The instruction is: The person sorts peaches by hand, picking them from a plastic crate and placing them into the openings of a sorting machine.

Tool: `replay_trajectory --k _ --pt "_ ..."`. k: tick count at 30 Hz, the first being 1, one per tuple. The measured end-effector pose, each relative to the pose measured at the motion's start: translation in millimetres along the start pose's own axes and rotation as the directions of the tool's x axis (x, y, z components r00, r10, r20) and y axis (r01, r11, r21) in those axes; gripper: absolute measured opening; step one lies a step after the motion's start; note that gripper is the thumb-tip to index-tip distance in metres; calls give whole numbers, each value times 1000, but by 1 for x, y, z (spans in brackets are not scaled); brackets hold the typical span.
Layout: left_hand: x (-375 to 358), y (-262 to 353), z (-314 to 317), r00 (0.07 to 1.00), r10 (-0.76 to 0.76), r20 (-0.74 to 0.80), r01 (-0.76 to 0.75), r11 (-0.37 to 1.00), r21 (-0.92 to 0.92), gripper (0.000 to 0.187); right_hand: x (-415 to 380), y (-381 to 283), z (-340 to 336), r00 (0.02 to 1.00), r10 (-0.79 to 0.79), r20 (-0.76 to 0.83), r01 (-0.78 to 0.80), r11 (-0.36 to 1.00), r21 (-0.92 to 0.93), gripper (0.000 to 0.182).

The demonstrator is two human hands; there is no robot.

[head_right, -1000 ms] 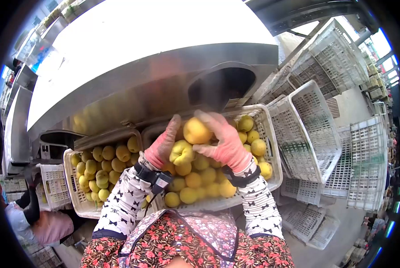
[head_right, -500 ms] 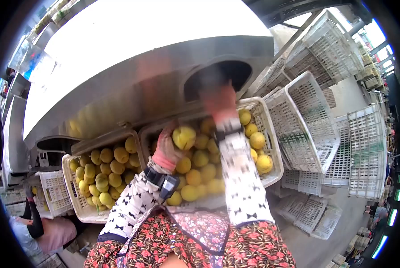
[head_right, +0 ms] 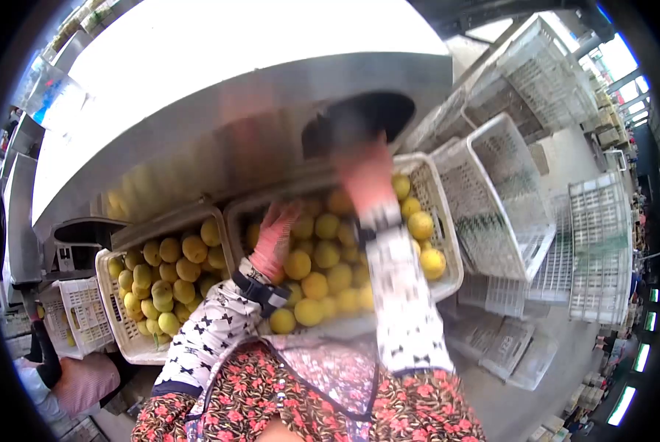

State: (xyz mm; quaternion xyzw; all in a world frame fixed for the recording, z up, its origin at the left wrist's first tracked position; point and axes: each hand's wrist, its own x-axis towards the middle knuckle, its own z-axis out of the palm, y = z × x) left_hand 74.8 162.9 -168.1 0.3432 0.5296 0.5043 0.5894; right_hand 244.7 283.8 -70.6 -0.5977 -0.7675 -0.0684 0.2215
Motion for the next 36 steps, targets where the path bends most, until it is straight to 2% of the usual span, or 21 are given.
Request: replay_trajectory --k 3,4,6,7,9,11,13,15,16,17,18,19,20,21,22,25,29,30,32,33,36 --pt "-24 -23 -26 991 -65 117 -48 646 762 49 20 12 25 992 -48 -114 32 990 -138 46" --pt "-36 -25 -31 981 -109 162 -100 436 894 52 12 12 18 974 -1 -227 2 1000 5 45" --pt "-41 -29 -34 932 -256 256 -172 309 935 60 -20 9 -11 925 235 -297 -64 869 491 47" --pt "-43 -37 -34 907 -311 283 -218 228 949 60 -45 17 -15 972 235 -5 -201 843 499 47" --pt "-43 -57 -34 859 -388 333 -314 114 943 61 -84 22 -5 811 164 562 -338 915 221 50" --pt "-39 -61 -29 843 -415 342 -333 96 938 62 -116 25 26 621 61 781 -68 997 -23 56" --pt "-37 -61 -28 845 -407 346 -303 168 938 64 -148 32 61 618 -155 771 282 959 -34 66" --pt "-31 -54 -29 869 -353 347 -233 327 916 67 -138 39 48 575 -190 796 146 981 129 71" --pt "-25 -50 -31 883 -319 344 -202 403 893 69 -126 41 40 559 -214 801 78 975 207 74" --pt "-20 -64 -41 867 -303 396 -2 792 611 67 -125 39 25 703 -129 699 -112 951 288 66" --pt "-18 -57 -43 847 -287 447 231 957 177 66 -127 41 16 753 -90 652 -221 898 380 70" --pt "-25 -54 -40 857 -312 411 431 871 -237 64 -131 44 9 793 -46 608 -313 824 472 75" --pt "-31 -40 -31 852 -354 385 523 600 -606 62 -135 44 2 825 9 565 -392 729 561 80" --pt "-29 -38 -23 837 -189 513 533 488 -691 60 -137 40 -4 833 -2 554 -408 673 617 92" --pt "-26 -34 -11 858 -196 476 508 462 -726 60 -145 35 -6 888 -92 451 -220 776 591 93" --pt "-18 0 19 873 -161 461 488 341 -804 58 -139 11 -32 922 67 381 -356 532 768 92" --pt "-16 6 17 904 -17 427 326 673 -664 55 -73 -3 -47 934 341 103 -343 784 517 72" --pt "-15 10 17 912 -20 409 311 684 -659 55 -47 8 -20 997 70 10 -71 968 242 69" --pt "-18 5 17 930 -35 365 298 654 -696 55 -6 15 7 990 -85 112 86 996 -8 67" --pt "-18 -2 18 940 -42 339 292 614 -733 54 14 6 2 975 43 220 -54 998 44 68" --pt "-12 4 14 968 -42 247 218 627 -747 52 -5 -7 -16 995 75 65 -96 904 416 77"
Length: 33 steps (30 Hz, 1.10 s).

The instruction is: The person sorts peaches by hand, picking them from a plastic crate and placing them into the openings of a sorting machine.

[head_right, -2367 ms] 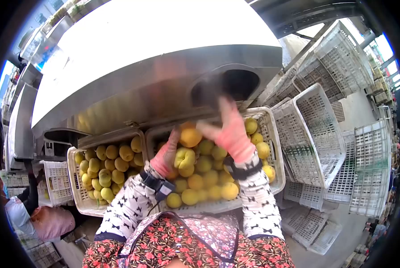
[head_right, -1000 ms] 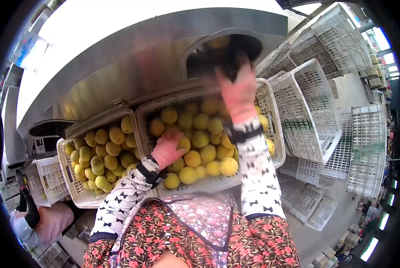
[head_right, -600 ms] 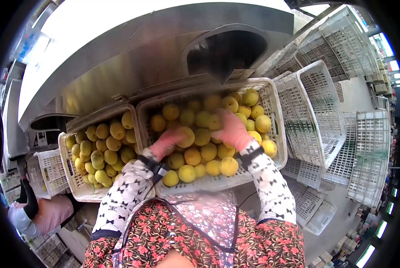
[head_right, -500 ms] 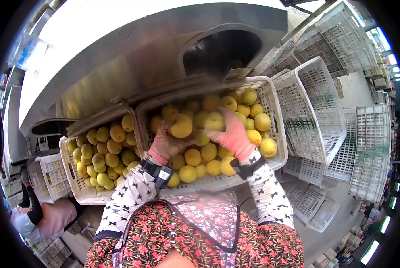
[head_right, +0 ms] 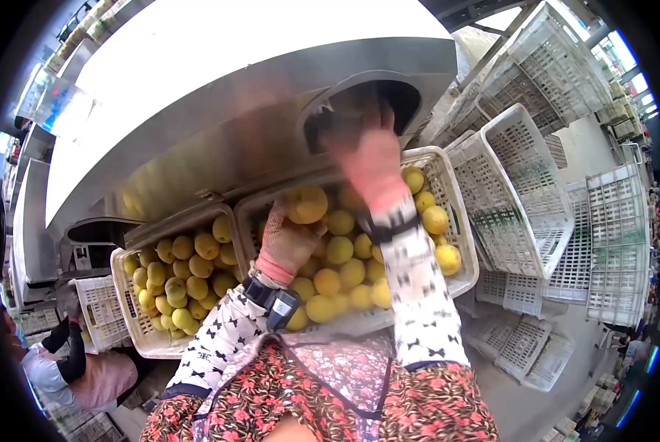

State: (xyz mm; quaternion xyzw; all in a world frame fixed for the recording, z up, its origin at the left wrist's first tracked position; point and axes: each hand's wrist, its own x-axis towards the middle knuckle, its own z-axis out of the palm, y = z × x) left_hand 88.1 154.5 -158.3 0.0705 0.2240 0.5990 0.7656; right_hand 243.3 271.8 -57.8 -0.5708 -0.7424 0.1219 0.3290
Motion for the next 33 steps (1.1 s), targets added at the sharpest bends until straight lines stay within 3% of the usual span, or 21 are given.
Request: replay_trajectory --k 1,2,3,4,6,8,10,12,13,16,17,19,20,21,24,25,26,27,30,32,33 --pt "4 2 8 1000 28 -8 -28 1000 14 52 -22 -2 -13 990 -76 -122 93 986 138 80" --pt "6 8 13 995 -99 -14 99 993 67 53 -40 -6 -27 988 -113 102 85 966 245 91" --pt "6 20 19 973 -229 -23 231 965 123 55 -59 6 -21 961 -99 256 24 959 282 98" --pt "7 29 28 934 -356 -35 356 917 180 57 -70 11 -12 942 -139 306 -60 827 558 102" --pt "13 29 48 909 -414 -33 397 842 366 64 -84 8 -15 875 -19 484 -352 660 663 100" --pt "26 23 46 923 -383 49 340 867 364 66 -74 2 -21 949 30 313 -180 869 462 87" --pt "33 30 31 914 -402 -45 357 750 557 58 -53 -18 -34 999 18 45 -21 997 76 64" --pt "41 4 -13 934 -335 -129 338 700 629 54 -33 -18 -21 982 165 -96 -184 951 -248 59" --pt "38 -19 -31 961 -177 -212 274 515 812 49 -30 -11 -14 993 52 -107 -84 944 -320 65" --pt "4 -40 -52 985 -53 165 -173 -292 941 57 0 5 15 996 -31 -86 -9 904 -427 77" --pt "-1 -48 -61 969 -153 195 -233 -293 927 58 21 2 29 988 140 -60 -152 901 -406 76" --pt "-3 -59 -61 945 -317 85 -226 -440 869 63 32 17 42 974 183 -137 -205 964 -168 73" --pt "1 -61 -60 925 -378 30 -235 -510 827 66 33 39 42 962 74 -262 -63 997 50 71" --pt "2 -66 -63 926 -376 42 -254 -538 804 67 29 57 36 919 -1 -395 106 964 243 69" --pt "6 -77 -75 933 -355 56 -272 -595 756 68 -41 52 -3 955 106 -275 -126 991 -53 49" --pt "7 -77 -74 937 -347 48 -261 -599 757 67 -66 60 1 954 284 -99 -283 959 18 50" --pt "7 -78 -74 940 -340 39 -250 -606 755 66 -91 82 13 964 266 15 -265 962 -60 52" --pt "8 -79 -80 951 -299 76 -236 -547 803 66 -103 94 25 947 275 167 -213 925 -313 61" --pt "4 -67 -99 980 -185 69 -125 -312 942 66 -105 107 49 939 81 335 99 867 -489 73" --pt "6 -44 -92 986 -148 -80 68 -85 994 66 -94 138 62 859 220 463 40 872 -487 83" --pt "3 -40 -84 986 -150 -74 42 -207 977 67 -84 137 55 832 243 499 -11 906 -423 83"
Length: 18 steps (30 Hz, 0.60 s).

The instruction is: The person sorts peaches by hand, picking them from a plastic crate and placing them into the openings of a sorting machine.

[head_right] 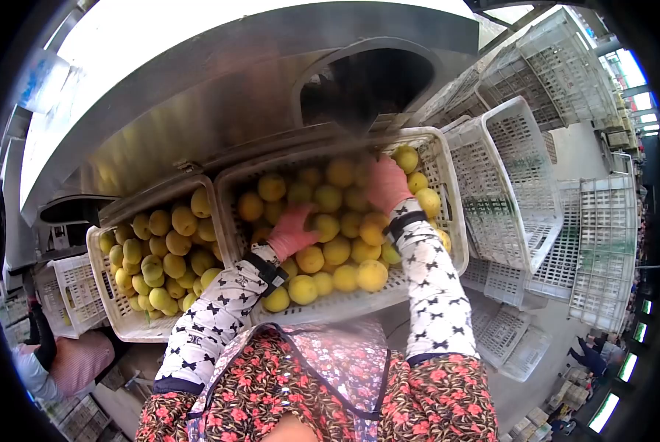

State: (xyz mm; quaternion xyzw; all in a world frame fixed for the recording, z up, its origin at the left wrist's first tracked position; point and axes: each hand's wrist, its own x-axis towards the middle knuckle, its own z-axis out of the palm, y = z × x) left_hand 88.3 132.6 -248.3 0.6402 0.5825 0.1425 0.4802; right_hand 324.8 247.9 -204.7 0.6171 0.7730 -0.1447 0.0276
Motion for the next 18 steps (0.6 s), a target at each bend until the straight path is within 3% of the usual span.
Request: replay_trajectory --k 1,2,5,6,9,10,12,13,14,15,16,18 --pt "-6 10 0 1000 9 5 -9 993 121 69 -2 1 -11 999 4 53 -9 996 84 84" --pt "-9 18 4 1000 24 7 -25 971 237 71 -16 -1 -23 1000 -17 -24 23 967 255 87" --pt "-6 45 35 998 -36 59 -15 713 701 82 -50 -22 -50 984 60 -165 44 825 563 90" --pt "-5 48 40 999 -10 -30 28 744 668 86 -57 -27 -56 976 80 -202 61 789 611 94" --pt "8 43 29 999 -40 24 26 901 433 85 -57 -50 -88 878 141 -458 218 733 644 90" --pt "7 38 25 1000 3 -4 -2 953 302 81 -46 -54 -96 789 75 -609 191 913 360 89" --pt "0 25 16 994 80 -73 -78 997 25 73 -21 -65 -106 824 73 -562 18 988 155 92" --pt "-2 19 15 999 8 -46 -20 961 -276 69 -15 -73 -112 846 103 -523 5 979 202 96" --pt "-5 15 13 999 -54 10 50 835 -548 65 -9 -82 -118 865 134 -483 -12 969 247 100" --pt "-10 10 10 991 -99 86 129 629 -767 60 -10 -84 -120 853 69 -517 24 985 171 101" --pt "-14 6 7 989 -86 117 145 536 -832 58 -10 -85 -121 839 -1 -545 62 994 92 102" --pt "-32 12 -10 983 -49 179 185 318 -930 53 -15 -93 -127 850 25 -526 20 997 79 100"
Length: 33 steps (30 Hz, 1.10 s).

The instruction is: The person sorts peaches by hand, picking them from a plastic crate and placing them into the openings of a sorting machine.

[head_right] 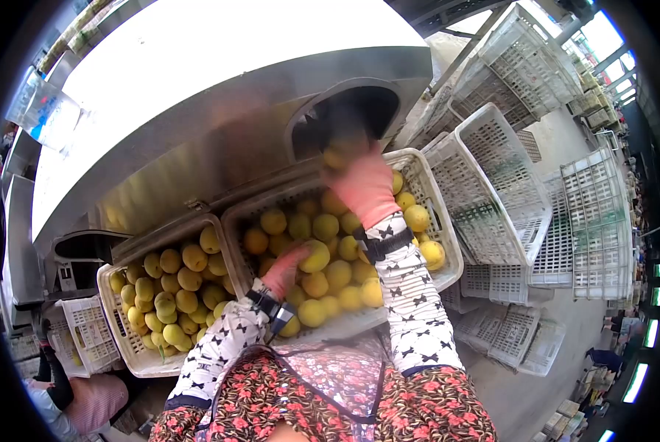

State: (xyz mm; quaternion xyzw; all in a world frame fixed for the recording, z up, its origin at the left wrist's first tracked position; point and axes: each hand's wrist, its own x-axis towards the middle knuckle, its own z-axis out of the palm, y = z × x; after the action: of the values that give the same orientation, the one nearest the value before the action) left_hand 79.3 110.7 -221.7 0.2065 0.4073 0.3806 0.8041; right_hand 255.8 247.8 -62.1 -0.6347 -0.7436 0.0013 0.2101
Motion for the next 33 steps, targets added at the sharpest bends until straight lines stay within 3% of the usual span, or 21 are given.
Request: replay_trajectory --k 2,3,6,8,9,10,12,15,18,21,23,24,25,26,27,29,30,31,33 --pt "-17 14 -1 998 -68 -17 65 988 -138 51 -4 -13 -12 977 197 77 -201 979 40 95" --pt "-23 18 -4 994 -103 -34 93 974 -208 50 5 -12 -6 982 164 95 -163 986 -16 92" --pt "-17 -3 -32 992 123 -4 -120 962 -243 49 59 -11 19 942 123 312 -73 983 -168 81" --pt "-20 16 -20 984 178 32 -147 892 -428 45 74 -23 3 966 124 227 -121 992 -27 76" --pt "-22 33 -9 979 198 50 -139 825 -548 43 66 -23 -3 990 139 -11 -135 976 172 76" --pt "-24 41 -5 977 207 46 -141 797 -587 43 54 -21 -9 952 194 -239 -98 927 361 76" --pt "-22 50 8 925 379 17 -353 876 -328 40 0 -16 -9 971 19 -240 96 883 460 82" --pt "2 31 -8 823 567 34 -558 818 -140 32 -64 -24 -13 986 -54 156 -59 766 641 102" --pt "-14 63 27 752 657 57 -659 751 40 23 -85 -14 10 978 -131 165 -49 619 784 104" --pt "-13 68 33 713 685 147 -684 634 360 18 -86 -12 3 972 -179 149 -44 483 874 102" --pt "-5 57 22 751 638 172 -654 682 327 19 -83 -13 -10 962 -203 181 -72 450 890 100" --pt "-1 55 21 789 591 169 -614 770 175 21 -82 -9 -7 969 -220 110 24 530 848 96" --pt "9 56 22 869 434 239 -386 895 -222 25 -82 -7 -5 983 -171 65 45 570 820 95" --pt "12 68 33 917 261 301 -55 830 -555 29 -80 -5 -3 992 -126 15 66 609 791 94" --pt "10 73 43 933 279 226 -132 852 -507 31 -76 -8 -5 996 -82 -40 83 646 759 92" --pt "3 76 55 944 325 63 -275 877 -394 35 -57 -15 -17 968 -24 -249 132 894 428 79" --pt "-5 80 63 930 364 -57 -368 917 -152 45 -37 -17 -21 985 39 -168 26 929 369 70" --pt "-9 77 58 958 285 -18 -282 953 112 50 -7 2 8 979 -109 -173 126 988 93 67" --pt "-27 57 40 998 53 -16 -33 800 599 59 49 8 27 983 -77 166 106 978 -177 60"
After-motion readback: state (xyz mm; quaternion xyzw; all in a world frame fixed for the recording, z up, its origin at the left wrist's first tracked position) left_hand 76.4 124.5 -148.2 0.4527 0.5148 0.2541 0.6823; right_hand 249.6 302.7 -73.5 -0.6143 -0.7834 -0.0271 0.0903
